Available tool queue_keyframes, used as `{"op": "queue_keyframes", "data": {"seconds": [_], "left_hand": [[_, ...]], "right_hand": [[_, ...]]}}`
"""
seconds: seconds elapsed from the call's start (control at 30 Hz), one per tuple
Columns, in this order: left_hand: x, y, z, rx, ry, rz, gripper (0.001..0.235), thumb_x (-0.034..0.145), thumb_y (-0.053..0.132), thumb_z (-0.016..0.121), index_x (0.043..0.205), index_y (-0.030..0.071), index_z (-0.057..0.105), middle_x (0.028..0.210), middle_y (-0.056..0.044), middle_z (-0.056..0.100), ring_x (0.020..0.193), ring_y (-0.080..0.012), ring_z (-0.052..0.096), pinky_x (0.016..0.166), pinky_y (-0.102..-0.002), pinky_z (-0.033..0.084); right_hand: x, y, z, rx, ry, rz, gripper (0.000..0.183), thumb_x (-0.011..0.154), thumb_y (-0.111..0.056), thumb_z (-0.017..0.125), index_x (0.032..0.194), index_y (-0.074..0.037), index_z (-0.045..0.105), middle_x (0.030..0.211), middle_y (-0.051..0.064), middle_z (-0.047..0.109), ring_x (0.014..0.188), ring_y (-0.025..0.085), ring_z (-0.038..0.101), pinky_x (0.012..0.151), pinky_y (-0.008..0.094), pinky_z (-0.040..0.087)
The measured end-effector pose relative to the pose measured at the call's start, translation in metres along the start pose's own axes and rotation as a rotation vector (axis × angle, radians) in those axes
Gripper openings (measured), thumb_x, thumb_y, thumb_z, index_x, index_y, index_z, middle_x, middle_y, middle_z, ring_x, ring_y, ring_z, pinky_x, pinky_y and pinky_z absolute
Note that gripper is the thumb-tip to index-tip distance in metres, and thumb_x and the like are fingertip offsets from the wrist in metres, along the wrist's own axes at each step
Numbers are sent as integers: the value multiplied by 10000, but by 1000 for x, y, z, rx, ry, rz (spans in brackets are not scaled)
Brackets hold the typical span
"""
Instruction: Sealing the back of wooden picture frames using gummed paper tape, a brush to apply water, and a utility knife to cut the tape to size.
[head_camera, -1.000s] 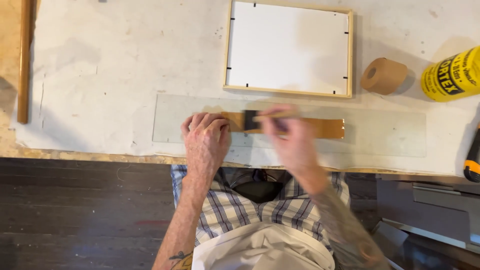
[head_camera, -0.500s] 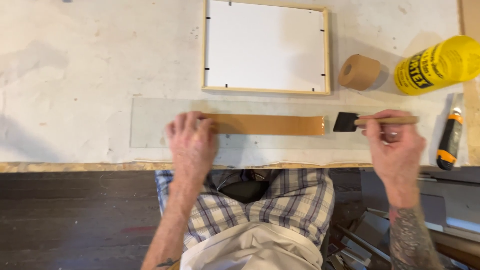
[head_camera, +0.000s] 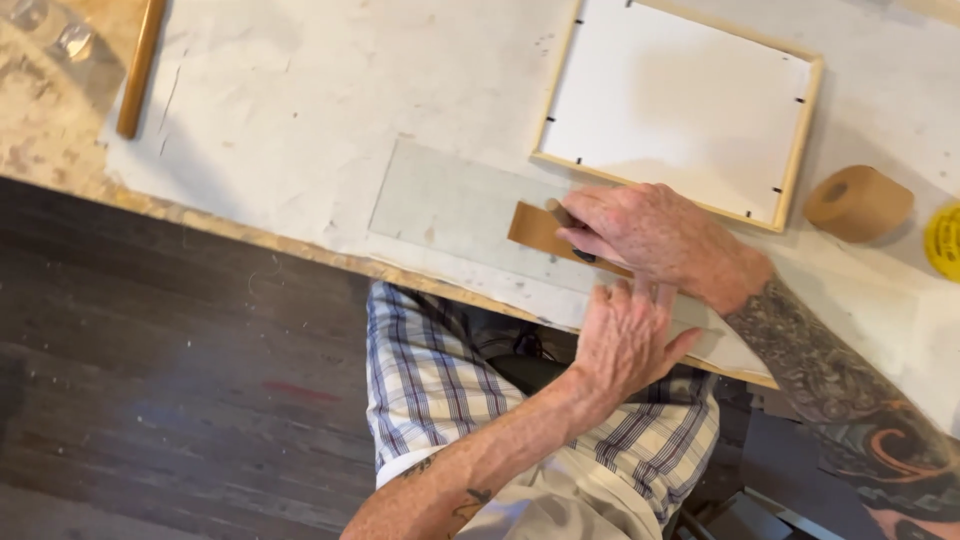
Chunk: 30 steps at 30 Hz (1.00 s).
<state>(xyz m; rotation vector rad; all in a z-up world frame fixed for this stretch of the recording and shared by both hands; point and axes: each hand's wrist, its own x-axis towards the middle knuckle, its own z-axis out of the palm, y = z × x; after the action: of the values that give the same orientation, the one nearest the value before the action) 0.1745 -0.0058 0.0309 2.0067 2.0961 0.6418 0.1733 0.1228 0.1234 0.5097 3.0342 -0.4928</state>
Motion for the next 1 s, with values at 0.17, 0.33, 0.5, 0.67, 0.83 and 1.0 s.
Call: {"op": "queue_keyframes", "data": {"seconds": [0.17, 0.33, 0.5, 0.67, 0.83, 1.0], "left_hand": [[-5, -2, 19, 54, 23, 37, 575, 860, 652, 486, 911, 100, 641, 835, -77, 553, 698, -291, 604, 709, -468, 432], [-4, -3, 9, 80, 24, 67, 520, 911, 572, 445, 739, 107, 601, 701, -54, 471, 603, -272, 527, 618, -421, 363], [-1, -4, 2, 73, 58, 28, 807, 828, 600, 584, 1341, -21, 547, 1177, -257, 626, 677, -318, 694, 650, -423, 481], [-1, -6, -2, 91, 88, 56, 819, 807, 620, 593, 1314, -21, 556, 1101, -229, 637, 640, -303, 669, 652, -436, 484], [-5, -5, 19, 79, -15, 96, 501, 868, 600, 512, 724, 131, 612, 687, -40, 530, 606, -264, 580, 620, -440, 400], [5, -8, -34, 44, -5, 58, 513, 906, 557, 523, 914, 61, 653, 756, -81, 595, 635, -298, 635, 634, -428, 435]], "right_hand": [[51, -26, 5, 96, 56, -112, 243, 1086, -258, 553, 941, -63, 552, 824, 123, 651, 818, 339, 702, 673, 474, 594], [64, -26, 8, 244, 132, -88, 221, 1079, -267, 617, 936, -100, 632, 794, 29, 648, 747, 210, 710, 669, 299, 587], [5, 3, -18, 160, 28, 75, 224, 1038, -269, 655, 913, -82, 664, 808, 53, 707, 798, 214, 755, 698, 312, 611], [18, -6, -9, 128, -22, 58, 257, 1020, -269, 654, 895, -46, 631, 751, 101, 674, 708, 276, 727, 653, 354, 605], [76, -19, 21, 273, 219, -140, 200, 1062, -196, 658, 905, -80, 613, 787, 28, 642, 735, 171, 704, 689, 276, 585], [27, -9, -4, 152, 138, -90, 208, 1041, -242, 669, 903, -94, 620, 787, 36, 645, 734, 210, 705, 664, 299, 581]]}}
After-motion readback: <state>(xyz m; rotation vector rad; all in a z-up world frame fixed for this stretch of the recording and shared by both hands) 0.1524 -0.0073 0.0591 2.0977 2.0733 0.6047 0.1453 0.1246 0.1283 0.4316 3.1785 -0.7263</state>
